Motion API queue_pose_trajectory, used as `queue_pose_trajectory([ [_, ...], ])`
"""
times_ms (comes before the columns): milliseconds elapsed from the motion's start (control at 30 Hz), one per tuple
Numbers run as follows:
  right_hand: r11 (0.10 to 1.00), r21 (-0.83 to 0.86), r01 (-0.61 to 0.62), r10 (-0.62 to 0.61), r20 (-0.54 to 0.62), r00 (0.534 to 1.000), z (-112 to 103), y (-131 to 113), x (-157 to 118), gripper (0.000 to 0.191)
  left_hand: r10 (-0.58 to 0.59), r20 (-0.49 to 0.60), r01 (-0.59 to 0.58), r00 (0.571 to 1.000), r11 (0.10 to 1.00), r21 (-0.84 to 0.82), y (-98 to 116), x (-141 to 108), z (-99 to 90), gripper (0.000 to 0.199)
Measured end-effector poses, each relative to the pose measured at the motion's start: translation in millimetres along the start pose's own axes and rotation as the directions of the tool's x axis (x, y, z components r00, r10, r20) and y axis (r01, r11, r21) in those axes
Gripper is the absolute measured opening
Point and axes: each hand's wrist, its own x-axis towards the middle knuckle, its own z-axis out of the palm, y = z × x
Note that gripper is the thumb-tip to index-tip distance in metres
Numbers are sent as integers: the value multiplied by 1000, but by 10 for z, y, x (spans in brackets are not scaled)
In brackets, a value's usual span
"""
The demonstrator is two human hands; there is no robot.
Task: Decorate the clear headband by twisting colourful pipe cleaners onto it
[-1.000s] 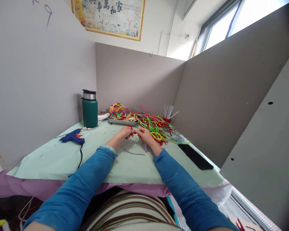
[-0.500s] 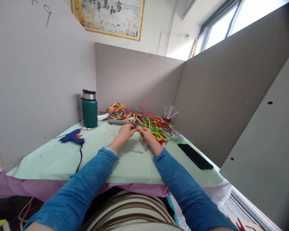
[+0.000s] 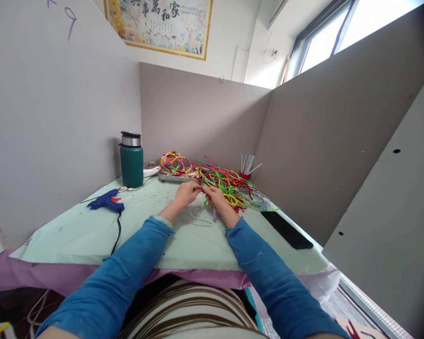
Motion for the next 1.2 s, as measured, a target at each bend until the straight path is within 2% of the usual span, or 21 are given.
queue_pose_trajectory([
  [467,999,-50,21,-19,49,999,30,-42,-52,36,-102,142,91,985,993,79,8,13,-1,26],
  [867,997,-62,54,-51,48,998,32,-44,-65,34,-279,227,300,933,952,-59,-16,20,-17,26],
  [967,996,-57,62,-59,58,997,27,-48,-66,34,-325,320,398,890,896,-198,-3,-8,-28,30],
  [1100,993,-75,86,-82,58,995,24,-43,-65,33,-357,423,527,833,748,-404,22,-34,-28,33],
  [1200,989,-97,114,-104,103,989,27,-32,-70,32,-381,470,587,796,674,-449,37,-35,-27,32],
])
